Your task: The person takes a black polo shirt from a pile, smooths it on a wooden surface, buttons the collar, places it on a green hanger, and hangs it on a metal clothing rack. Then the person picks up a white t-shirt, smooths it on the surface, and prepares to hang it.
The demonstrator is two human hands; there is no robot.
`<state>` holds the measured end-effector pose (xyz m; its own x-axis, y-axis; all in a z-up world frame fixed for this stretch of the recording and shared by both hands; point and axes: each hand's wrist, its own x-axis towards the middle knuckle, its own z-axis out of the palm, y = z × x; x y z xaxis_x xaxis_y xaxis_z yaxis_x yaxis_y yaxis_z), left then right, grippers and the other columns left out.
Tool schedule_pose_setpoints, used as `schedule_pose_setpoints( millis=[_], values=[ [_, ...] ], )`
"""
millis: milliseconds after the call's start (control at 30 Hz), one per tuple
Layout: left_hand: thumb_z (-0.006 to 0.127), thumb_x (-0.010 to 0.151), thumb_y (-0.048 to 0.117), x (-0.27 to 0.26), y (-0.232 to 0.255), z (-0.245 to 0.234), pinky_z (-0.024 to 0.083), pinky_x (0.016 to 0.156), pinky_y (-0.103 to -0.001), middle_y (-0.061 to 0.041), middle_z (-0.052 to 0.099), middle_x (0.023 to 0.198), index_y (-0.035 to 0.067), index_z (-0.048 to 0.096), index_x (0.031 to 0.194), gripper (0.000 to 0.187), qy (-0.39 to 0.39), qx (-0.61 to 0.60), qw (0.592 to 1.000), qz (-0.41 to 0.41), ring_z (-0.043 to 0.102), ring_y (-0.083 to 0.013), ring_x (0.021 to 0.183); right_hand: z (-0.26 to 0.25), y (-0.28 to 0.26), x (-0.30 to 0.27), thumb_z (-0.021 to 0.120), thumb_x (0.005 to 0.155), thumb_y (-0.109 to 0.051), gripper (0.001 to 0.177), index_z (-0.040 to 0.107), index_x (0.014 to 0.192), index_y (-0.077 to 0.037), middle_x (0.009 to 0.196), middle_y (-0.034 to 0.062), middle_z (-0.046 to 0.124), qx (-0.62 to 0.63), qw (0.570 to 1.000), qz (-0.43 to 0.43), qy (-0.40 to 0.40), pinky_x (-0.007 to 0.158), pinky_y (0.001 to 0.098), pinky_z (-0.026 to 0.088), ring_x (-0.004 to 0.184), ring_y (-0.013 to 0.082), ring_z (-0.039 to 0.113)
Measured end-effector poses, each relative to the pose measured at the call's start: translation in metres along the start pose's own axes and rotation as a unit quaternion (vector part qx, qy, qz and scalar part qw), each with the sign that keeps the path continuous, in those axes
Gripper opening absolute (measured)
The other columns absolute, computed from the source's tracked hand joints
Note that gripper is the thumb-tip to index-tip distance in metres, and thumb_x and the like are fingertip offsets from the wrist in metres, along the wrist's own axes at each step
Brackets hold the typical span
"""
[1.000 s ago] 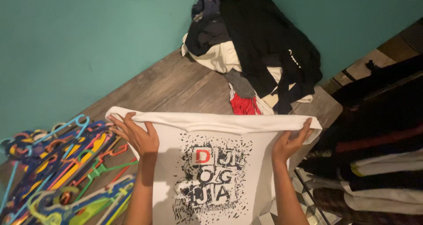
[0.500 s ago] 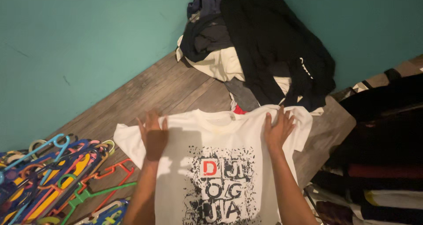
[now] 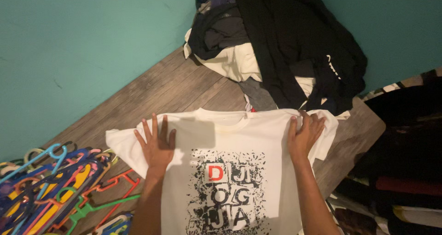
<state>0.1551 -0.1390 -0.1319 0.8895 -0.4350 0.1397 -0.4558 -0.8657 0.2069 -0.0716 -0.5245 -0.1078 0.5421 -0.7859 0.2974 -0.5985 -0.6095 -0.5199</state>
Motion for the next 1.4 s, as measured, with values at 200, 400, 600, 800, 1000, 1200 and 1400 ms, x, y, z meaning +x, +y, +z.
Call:
schedule_pose_setpoints(
  millis=[200,400,600,800,1000,1200,1400],
  values=[
    [0.047,0.099,0.049,0.025,-0.013,0.004,0.001,0.122,-0.065,-0.008,0.024,0.170,0.027,0.036,0.160,0.065,-0.011,0.007,1.000,0.020,0.014,-0.0407,0.156,-0.004,0.005,0.016,0.060,0.110,-0.036,0.035,0.066,0.118,-0.002,0.145,0.0295,0.048,0.004,0.998,-0.027,0.049,0.127,0.0653,0.011,0.152,0.0524,0.026],
    [0.049,0.101,0.049,0.040,-0.020,0.008,0.002,0.123,-0.067,-0.008,0.025,0.170,0.027,0.038,0.160,0.064,0.004,-0.001,1.000,0.023,0.015,-0.0415,0.157,0.002,0.000,0.044,0.064,0.108,-0.031,0.033,0.067,0.116,0.001,0.144,0.0303,0.048,-0.041,0.996,-0.060,0.058,0.124,0.0666,0.013,0.149,0.0522,0.028],
    [0.051,0.105,0.045,0.032,-0.005,0.012,0.005,0.126,-0.068,-0.011,0.028,0.174,0.025,0.043,0.161,0.061,0.046,0.144,0.988,0.041,0.016,-0.0385,0.161,0.007,-0.026,0.010,0.058,0.108,-0.018,0.031,0.060,0.132,0.001,0.153,0.0308,0.047,0.003,0.986,-0.154,0.070,0.130,0.0637,0.015,0.151,0.0489,0.034],
    [0.053,0.099,0.053,0.019,0.018,0.012,0.002,0.109,-0.085,-0.007,0.029,0.170,0.022,0.044,0.158,0.068,0.033,0.017,0.998,0.056,0.011,-0.0413,0.159,0.036,-0.077,-0.028,0.060,0.099,-0.037,0.055,0.054,0.149,-0.016,0.162,0.0211,0.039,-0.037,0.953,-0.280,-0.111,0.123,0.0690,0.005,0.154,0.0483,0.023],
    [0.057,0.079,0.077,0.036,0.013,0.000,0.001,0.096,-0.093,0.001,0.029,0.166,0.029,0.043,0.154,0.091,-0.022,0.022,0.999,0.027,0.006,-0.0520,0.153,0.056,-0.094,-0.018,0.053,0.098,-0.055,0.066,0.049,0.154,-0.021,0.167,0.0183,0.029,-0.106,0.952,-0.264,-0.107,0.116,0.0768,-0.001,0.155,0.0487,0.013],
    [0.054,0.081,0.081,0.037,0.014,0.000,0.000,0.101,-0.090,-0.001,0.030,0.167,0.029,0.045,0.155,0.091,0.024,0.018,0.999,0.040,0.010,-0.0514,0.154,0.060,-0.092,-0.018,0.053,0.098,-0.056,0.068,0.046,0.156,-0.021,0.167,0.0181,0.029,-0.109,0.953,-0.262,-0.105,0.115,0.0776,0.000,0.155,0.0486,0.014],
    [0.047,0.099,0.060,0.005,0.043,0.004,0.002,0.122,-0.070,-0.013,0.025,0.172,0.019,0.043,0.161,0.074,0.061,0.108,0.992,0.034,0.017,-0.0392,0.159,0.051,-0.094,-0.027,0.051,0.100,-0.052,0.067,0.044,0.157,-0.017,0.166,0.0204,0.028,-0.076,0.956,-0.259,-0.113,0.119,0.0707,0.004,0.154,0.0480,0.016]
  ],
)
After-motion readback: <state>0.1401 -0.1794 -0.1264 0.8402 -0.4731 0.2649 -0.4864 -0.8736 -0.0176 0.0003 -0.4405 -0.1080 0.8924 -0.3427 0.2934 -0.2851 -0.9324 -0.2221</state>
